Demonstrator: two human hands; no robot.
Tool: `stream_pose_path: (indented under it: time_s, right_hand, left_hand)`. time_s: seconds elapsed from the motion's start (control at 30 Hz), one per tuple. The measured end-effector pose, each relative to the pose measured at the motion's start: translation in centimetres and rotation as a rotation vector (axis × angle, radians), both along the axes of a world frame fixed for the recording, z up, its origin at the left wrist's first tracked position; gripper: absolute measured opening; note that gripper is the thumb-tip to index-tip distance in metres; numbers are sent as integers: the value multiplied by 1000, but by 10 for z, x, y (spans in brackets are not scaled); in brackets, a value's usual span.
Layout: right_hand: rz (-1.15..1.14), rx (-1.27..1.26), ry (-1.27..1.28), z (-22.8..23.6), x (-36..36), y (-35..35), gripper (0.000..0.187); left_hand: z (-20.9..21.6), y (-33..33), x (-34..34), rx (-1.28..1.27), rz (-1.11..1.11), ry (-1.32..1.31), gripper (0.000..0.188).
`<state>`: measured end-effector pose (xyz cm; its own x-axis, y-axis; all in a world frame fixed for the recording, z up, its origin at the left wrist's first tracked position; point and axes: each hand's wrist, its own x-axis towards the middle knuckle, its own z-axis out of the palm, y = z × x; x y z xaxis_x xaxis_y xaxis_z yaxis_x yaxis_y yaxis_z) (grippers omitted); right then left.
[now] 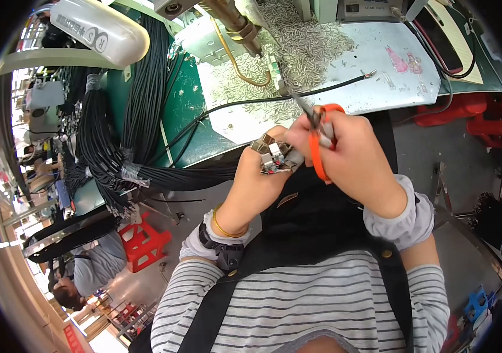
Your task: The person picks up a bundle of cables, trims the wire ends with shears, and then uses a machine to press each cable end. They repeat this process for every cable in the bundle before setting it back down.
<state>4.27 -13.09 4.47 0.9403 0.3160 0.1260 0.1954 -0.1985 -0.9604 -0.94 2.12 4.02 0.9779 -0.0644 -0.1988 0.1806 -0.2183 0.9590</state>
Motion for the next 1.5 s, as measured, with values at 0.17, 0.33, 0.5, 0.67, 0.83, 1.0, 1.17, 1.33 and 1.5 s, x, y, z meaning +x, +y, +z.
stream_pose_path:
  time_s: [0.17,0.33,0.5,0.67,0.83,1.0,1.17,1.33,1.5]
  right_hand:
    - [283,228,675,20,18,-11,14]
    - [404,268,714,6,28,-18,10]
    - [303,-183,-353,-12,24,-18,11]
    - [134,-530,-857,-12,14,-12,21]
    - [-94,-464,-962,-27,-1,-9,22]
    - [-152,-428,-999,-32,1,-7,22]
    - [-114,-409,-989,-32,-2,-4,21]
    - [-7,-25,-496,-40,-5,-2,19]
    - [32,1,-435,-38,-6,-4,18]
  left_hand:
    - [-14,13,-2,-285,59,-2,23]
    - [-2,19,1,-452,-13,66,24]
    - [0,18,7,-407,-34,204,25]
    - [0,23,19,-676,-7,396,25]
    - [4,9,18,-646,77,322,22]
    - [0,7,21,-507,72,201,23]
    - [1,5,19,-515,136,143,22]
    - [1,3,15,-494,187,136,19]
    - [1,4,15,-513,183,178,16]
